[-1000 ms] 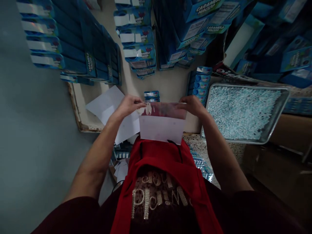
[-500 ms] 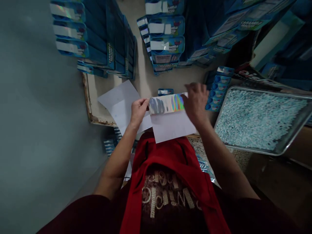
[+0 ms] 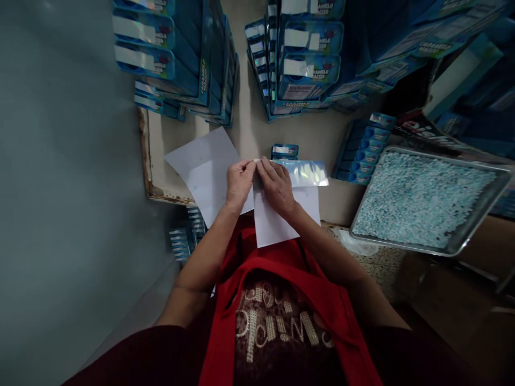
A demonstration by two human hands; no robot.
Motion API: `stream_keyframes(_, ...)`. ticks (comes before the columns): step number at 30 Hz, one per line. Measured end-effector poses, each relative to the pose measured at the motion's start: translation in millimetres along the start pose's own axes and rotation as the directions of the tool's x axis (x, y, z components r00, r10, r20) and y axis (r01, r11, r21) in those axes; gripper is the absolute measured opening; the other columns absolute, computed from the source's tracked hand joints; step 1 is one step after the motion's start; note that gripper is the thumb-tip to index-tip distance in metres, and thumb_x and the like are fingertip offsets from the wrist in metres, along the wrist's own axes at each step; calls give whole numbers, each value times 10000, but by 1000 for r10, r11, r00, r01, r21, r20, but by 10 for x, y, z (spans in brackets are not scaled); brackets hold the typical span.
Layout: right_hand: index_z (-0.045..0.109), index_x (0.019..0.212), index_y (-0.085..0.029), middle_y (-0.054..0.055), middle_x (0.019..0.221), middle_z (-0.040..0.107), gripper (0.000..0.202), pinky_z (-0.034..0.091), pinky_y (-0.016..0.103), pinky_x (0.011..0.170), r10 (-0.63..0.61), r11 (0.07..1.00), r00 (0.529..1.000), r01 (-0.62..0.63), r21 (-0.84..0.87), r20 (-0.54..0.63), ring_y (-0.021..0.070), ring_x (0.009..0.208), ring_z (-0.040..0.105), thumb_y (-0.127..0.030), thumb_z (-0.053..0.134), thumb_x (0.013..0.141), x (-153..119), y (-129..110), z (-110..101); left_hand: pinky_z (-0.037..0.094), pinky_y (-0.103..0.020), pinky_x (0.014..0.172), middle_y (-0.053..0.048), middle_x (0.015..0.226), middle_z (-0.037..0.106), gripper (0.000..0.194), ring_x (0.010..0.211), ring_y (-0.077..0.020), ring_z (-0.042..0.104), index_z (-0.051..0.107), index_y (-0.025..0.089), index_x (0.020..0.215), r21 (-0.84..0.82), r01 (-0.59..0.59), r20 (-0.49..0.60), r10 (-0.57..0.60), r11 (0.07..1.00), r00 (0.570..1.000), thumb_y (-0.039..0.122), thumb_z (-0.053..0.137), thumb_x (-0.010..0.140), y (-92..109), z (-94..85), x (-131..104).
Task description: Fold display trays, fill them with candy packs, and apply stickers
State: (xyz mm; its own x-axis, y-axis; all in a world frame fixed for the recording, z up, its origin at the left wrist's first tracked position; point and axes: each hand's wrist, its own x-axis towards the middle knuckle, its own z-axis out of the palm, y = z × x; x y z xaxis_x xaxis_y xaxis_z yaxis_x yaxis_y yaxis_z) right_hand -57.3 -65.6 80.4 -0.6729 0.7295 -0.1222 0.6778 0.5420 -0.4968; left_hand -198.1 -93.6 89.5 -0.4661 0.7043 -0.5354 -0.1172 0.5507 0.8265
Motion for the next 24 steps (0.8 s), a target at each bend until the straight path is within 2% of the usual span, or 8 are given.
stream_keyframes(4,736,1423,-296,74,1463,741,427,425,490,1219,11,996,1000,-13,91,20,284,1388,619,-192,457,1117,-198,-117,-91,491,-212,650,1,757,699,250,737,-146,622,763,176,833,16,20,-38,-20,1000,999,387,646,899,22,-49,59)
stream_keyframes(8,820,1165,-290,77,976,797,251,547,421,895,233,914,972,-205,351,-41,259,939,703,-356,593,1080,-424,-179,-381,514,-230,703,-14,848,752,268,787,-162,665,796,187,936,63,-39,7,39,997,999,395,628,947,-74,-96,178)
stream_keyframes(11,803,1017,-269,13,710,651,232,485,349,650,507,705,861,-386,595,-44,191,641,568,-447,654,1019,-621,-54,-727,554,-303,912,-79,1076,807,274,1011,-234,726,805,191,1061,241,-112,-51,128,964,990,398,650,971,-120,-54,196)
stream_keyframes(14,777,930,-261,-35,601,503,211,388,318,569,673,563,739,-470,680,-47,161,568,460,-467,733,929,-807,240,-1100,486,-403,1145,-148,1387,737,358,1348,-320,638,771,203,1238,427,-241,-109,314,872,943,411,735,949,16,153,71)
stream_keyframes(16,769,895,-256,-49,585,460,197,363,311,569,720,536,690,-487,689,-73,150,565,435,-452,757,895,-908,478,-1308,433,-448,1220,-154,1435,709,350,1434,-332,583,758,222,1273,483,-356,-8,410,800,912,424,696,995,205,393,-68)
stream_keyframes(19,766,883,-243,-61,581,448,186,345,310,580,735,545,669,-489,681,-107,136,559,418,-428,761,883,-1010,805,-1515,379,-538,1261,-129,1314,757,255,1390,-354,616,781,266,1187,513,-508,311,402,692,861,428,681,1018,483,791,-223)
stream_keyframes(22,767,886,-243,-53,586,474,166,353,317,597,721,568,685,-497,656,-105,139,566,433,-406,739,889,-1071,1057,-1632,294,-726,1228,-142,1054,783,162,1235,-452,675,793,246,981,679,-534,491,230,504,840,374,842,895,628,1035,-192)
stream_keyframes(24,769,888,-250,-44,591,490,169,361,321,599,725,558,683,-512,653,-85,146,573,441,-414,730,889,-1109,1199,-1689,343,-755,1145,-136,853,741,176,1075,-462,709,763,214,824,762,-540,553,75,357,830,339,883,851,694,1090,-100)
